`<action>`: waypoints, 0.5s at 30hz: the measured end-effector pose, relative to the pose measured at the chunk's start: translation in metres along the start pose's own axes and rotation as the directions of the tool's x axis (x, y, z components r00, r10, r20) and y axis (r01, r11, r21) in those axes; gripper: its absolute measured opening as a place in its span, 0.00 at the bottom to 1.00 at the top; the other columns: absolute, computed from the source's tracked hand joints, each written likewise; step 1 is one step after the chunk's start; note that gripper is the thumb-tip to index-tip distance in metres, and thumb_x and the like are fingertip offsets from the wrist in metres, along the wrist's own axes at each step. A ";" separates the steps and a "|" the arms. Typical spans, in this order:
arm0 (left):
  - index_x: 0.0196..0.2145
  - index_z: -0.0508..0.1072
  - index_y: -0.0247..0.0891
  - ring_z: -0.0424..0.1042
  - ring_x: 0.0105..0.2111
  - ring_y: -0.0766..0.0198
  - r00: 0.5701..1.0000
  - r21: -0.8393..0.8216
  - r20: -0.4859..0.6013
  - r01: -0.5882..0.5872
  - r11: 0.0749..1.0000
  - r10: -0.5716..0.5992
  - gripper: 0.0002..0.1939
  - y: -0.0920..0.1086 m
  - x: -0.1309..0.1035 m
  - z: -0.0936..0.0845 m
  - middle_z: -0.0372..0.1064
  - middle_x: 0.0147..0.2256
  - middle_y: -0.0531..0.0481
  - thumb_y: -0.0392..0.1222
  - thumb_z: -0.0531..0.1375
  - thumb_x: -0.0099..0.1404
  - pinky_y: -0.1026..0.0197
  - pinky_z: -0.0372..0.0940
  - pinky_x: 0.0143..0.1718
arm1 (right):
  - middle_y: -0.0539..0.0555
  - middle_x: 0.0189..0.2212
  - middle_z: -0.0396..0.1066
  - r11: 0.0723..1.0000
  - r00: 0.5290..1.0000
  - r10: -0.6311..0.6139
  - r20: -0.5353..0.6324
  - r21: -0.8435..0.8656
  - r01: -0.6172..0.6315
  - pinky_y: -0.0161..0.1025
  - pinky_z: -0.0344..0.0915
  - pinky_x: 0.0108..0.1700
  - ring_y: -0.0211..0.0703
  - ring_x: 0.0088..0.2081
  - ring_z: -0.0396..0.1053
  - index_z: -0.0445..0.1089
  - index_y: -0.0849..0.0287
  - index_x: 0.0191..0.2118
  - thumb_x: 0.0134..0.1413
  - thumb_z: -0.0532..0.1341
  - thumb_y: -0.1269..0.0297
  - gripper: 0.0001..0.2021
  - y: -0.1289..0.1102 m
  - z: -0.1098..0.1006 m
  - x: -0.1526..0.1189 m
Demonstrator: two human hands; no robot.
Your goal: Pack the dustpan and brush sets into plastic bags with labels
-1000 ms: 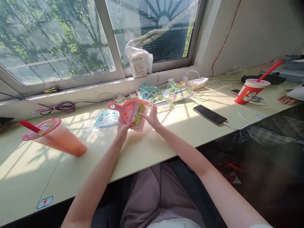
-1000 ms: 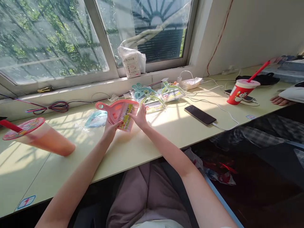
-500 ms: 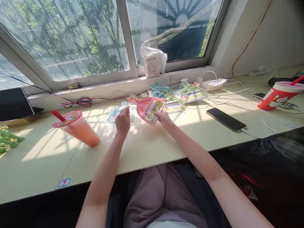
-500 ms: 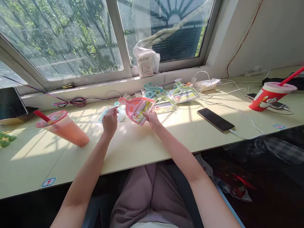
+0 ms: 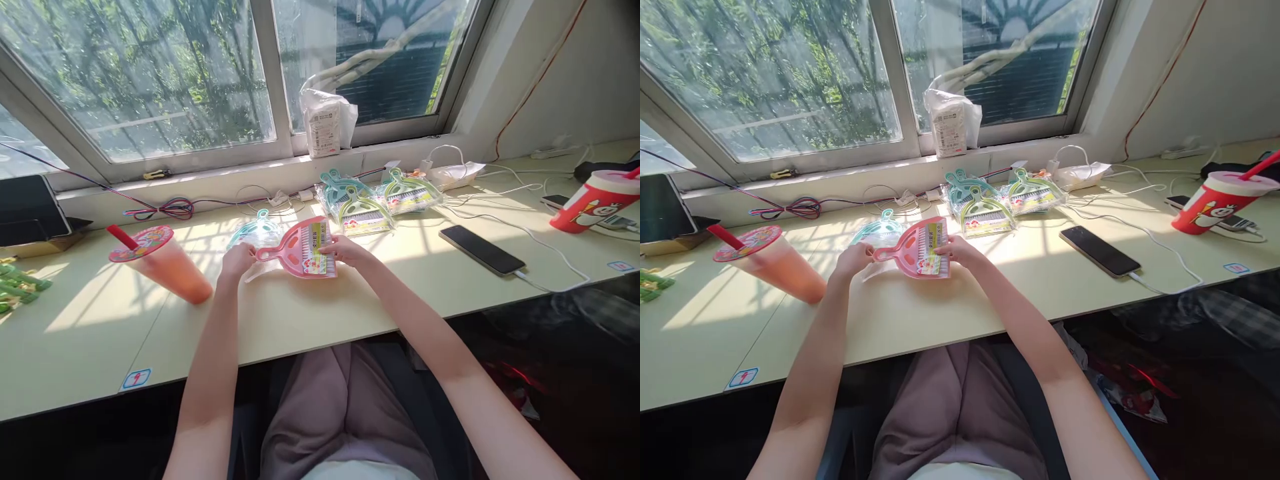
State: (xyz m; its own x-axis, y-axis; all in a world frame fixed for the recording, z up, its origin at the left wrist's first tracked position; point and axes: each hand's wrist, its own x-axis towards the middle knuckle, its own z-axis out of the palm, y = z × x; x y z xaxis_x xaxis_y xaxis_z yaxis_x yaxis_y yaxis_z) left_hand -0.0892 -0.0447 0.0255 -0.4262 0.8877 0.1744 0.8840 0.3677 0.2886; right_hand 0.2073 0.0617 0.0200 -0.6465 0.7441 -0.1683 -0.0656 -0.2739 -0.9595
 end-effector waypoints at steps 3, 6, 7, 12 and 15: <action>0.27 0.74 0.42 0.73 0.32 0.54 0.986 -0.139 -0.140 0.073 0.988 -0.092 0.02 0.005 -0.002 -0.005 0.77 0.31 0.46 0.42 0.62 0.56 0.58 0.64 0.35 | 0.56 0.30 0.80 1.000 1.000 0.005 -0.029 -0.022 -0.006 0.41 0.77 0.35 0.47 0.32 0.77 0.77 0.62 0.32 0.31 0.73 0.79 0.16 0.000 -0.006 0.001; 0.32 0.73 0.43 0.73 0.36 0.53 0.955 -0.297 -0.253 0.077 0.952 -0.156 0.04 0.014 -0.005 -0.009 0.77 0.35 0.47 0.44 0.60 0.61 0.54 0.64 0.40 | 0.55 0.29 0.79 0.998 0.991 -0.058 -0.123 0.017 0.060 0.41 0.77 0.35 0.48 0.33 0.78 0.76 0.62 0.32 0.32 0.72 0.79 0.15 0.000 -0.005 0.003; 0.33 0.73 0.43 0.72 0.36 0.53 0.950 -0.337 -0.271 0.059 0.940 -0.156 0.04 0.018 -0.005 -0.008 0.76 0.36 0.47 0.44 0.60 0.62 0.53 0.64 0.42 | 0.55 0.29 0.79 0.995 0.982 -0.085 -0.166 0.039 0.093 0.42 0.77 0.37 0.48 0.34 0.78 0.75 0.62 0.32 0.32 0.72 0.79 0.15 0.000 -0.003 0.004; 0.33 0.72 0.42 0.68 0.49 0.48 0.907 -0.363 -0.421 -0.135 0.922 -0.033 0.03 0.043 -0.011 0.001 0.72 0.45 0.43 0.42 0.59 0.63 0.46 0.59 0.54 | 0.55 0.32 0.80 0.976 0.944 -0.161 -0.286 0.096 0.196 0.47 0.78 0.42 0.50 0.37 0.78 0.73 0.60 0.33 0.34 0.73 0.78 0.16 0.002 0.007 0.005; 0.33 0.71 0.42 0.65 0.53 0.46 0.883 -0.338 -0.469 -0.202 0.919 0.022 0.03 0.054 -0.015 0.005 0.71 0.47 0.43 0.41 0.58 0.65 0.43 0.55 0.58 | 0.54 0.31 0.79 0.984 0.965 -0.145 -0.218 0.069 0.164 0.48 0.77 0.43 0.49 0.36 0.78 0.74 0.61 0.33 0.33 0.74 0.78 0.17 0.000 0.008 0.004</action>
State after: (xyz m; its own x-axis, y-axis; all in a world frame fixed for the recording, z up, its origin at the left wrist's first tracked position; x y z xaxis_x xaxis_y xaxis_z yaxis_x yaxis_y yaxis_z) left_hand -0.0343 -0.0369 0.0335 -0.4472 0.6620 0.6015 0.8338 0.0651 0.5482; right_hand 0.1984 0.0600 0.0210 -0.4489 0.8907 -0.0720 -0.2232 -0.1898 -0.9561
